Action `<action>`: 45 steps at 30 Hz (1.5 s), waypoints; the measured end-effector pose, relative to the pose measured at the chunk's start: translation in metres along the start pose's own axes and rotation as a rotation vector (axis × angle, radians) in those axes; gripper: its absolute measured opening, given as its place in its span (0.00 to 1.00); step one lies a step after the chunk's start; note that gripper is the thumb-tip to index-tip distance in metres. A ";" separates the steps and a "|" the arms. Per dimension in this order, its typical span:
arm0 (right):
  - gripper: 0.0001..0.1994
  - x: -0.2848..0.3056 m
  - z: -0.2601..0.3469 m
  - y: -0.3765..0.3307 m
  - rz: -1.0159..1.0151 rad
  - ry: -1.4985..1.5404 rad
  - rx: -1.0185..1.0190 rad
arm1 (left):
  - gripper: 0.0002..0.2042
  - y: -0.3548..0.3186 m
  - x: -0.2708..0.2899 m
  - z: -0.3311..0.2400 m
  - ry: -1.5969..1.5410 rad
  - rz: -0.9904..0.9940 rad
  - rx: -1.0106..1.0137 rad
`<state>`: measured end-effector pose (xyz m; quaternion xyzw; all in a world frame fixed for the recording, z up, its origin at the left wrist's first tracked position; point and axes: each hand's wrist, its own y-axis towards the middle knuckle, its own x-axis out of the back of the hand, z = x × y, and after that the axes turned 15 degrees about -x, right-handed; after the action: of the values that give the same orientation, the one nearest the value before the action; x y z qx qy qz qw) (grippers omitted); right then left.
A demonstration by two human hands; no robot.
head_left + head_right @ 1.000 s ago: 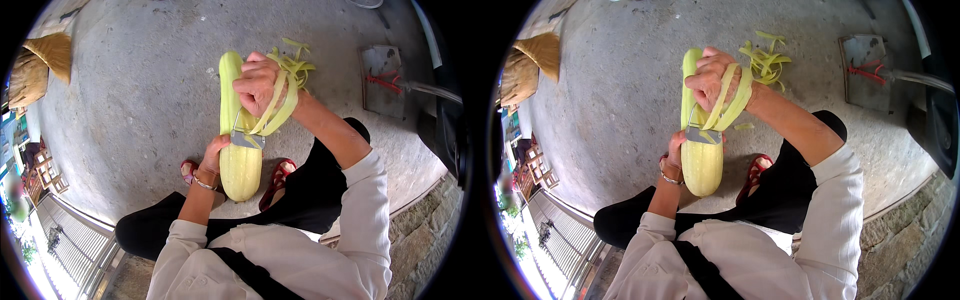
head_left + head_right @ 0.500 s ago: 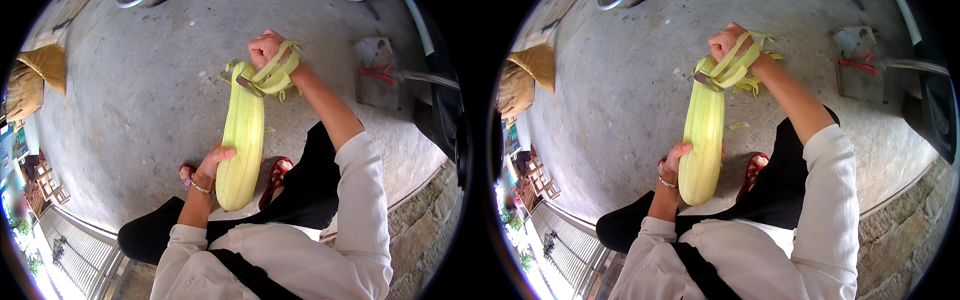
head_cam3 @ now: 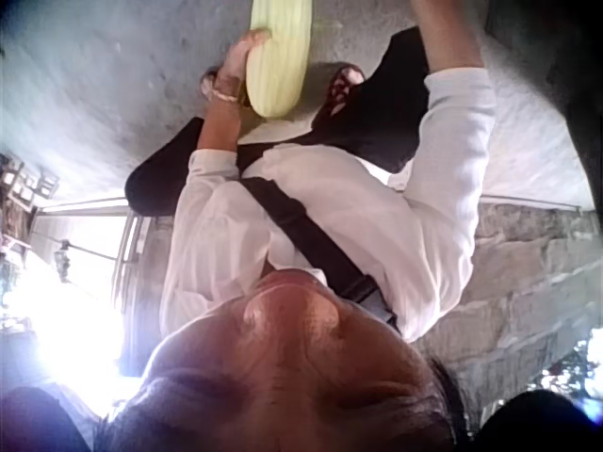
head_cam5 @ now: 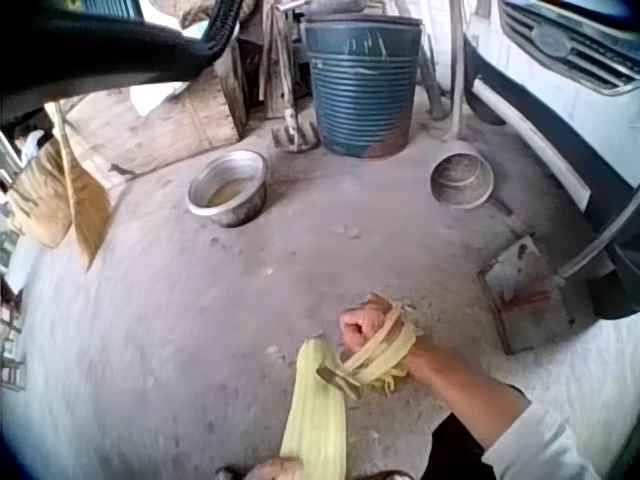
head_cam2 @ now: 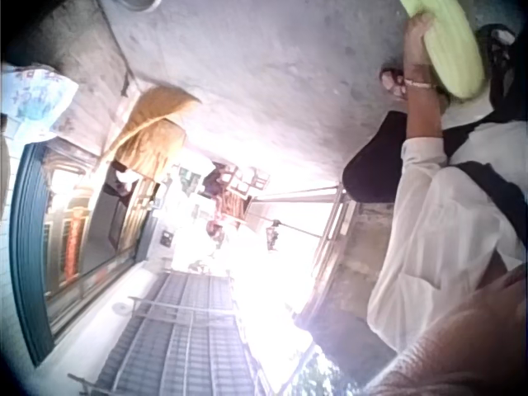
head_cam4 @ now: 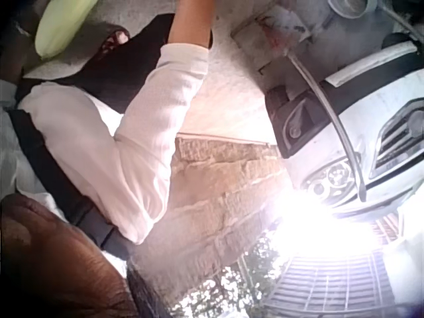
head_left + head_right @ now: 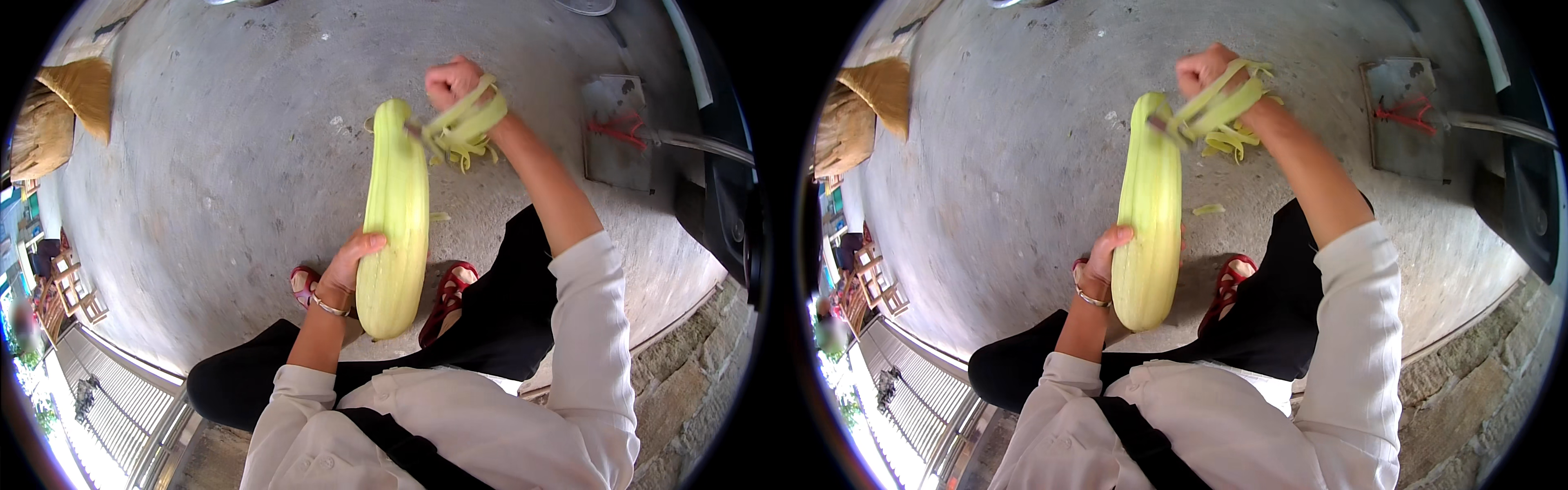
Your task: The person sits on the floor and peels a long, light-green vegetable using a handheld peeler. They hold the vegetable in their left hand and scrape the skin off with the peeler in their right hand, creating long strips of peel that fall onto the ground.
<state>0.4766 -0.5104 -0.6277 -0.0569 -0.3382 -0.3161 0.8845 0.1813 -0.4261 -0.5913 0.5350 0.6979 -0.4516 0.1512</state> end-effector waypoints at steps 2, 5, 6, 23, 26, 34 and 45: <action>0.11 -0.010 0.033 -0.012 -0.031 -0.051 0.218 | 0.35 0.002 0.004 -0.002 0.023 -0.045 0.002; 0.12 -0.018 0.077 -0.029 0.069 -0.029 0.318 | 0.31 0.002 0.012 -0.003 -0.046 -0.096 0.007; 0.12 -0.018 0.084 -0.032 0.109 -0.032 0.342 | 0.28 0.002 0.013 -0.001 -0.127 -0.099 0.011; 0.06 0.007 -0.052 0.007 -0.113 -0.341 -0.152 | 0.39 -0.005 -0.011 -0.004 -0.010 0.090 0.044; 0.08 0.000 -0.095 -0.003 -0.098 -0.173 -0.521 | 0.40 -0.007 -0.009 0.000 -0.034 0.122 -0.011; 0.10 0.005 -0.024 0.004 0.257 0.308 -0.699 | 0.40 0.001 0.007 -0.001 -0.085 -0.024 -0.130; 0.07 -0.015 0.085 -0.030 -0.003 0.050 0.369 | 0.31 0.007 0.000 -0.009 -0.141 -0.115 -0.044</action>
<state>0.4019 -0.4998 -0.5757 0.1148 -0.3686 -0.2515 0.8875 0.1897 -0.4195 -0.5895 0.4573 0.7248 -0.4807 0.1856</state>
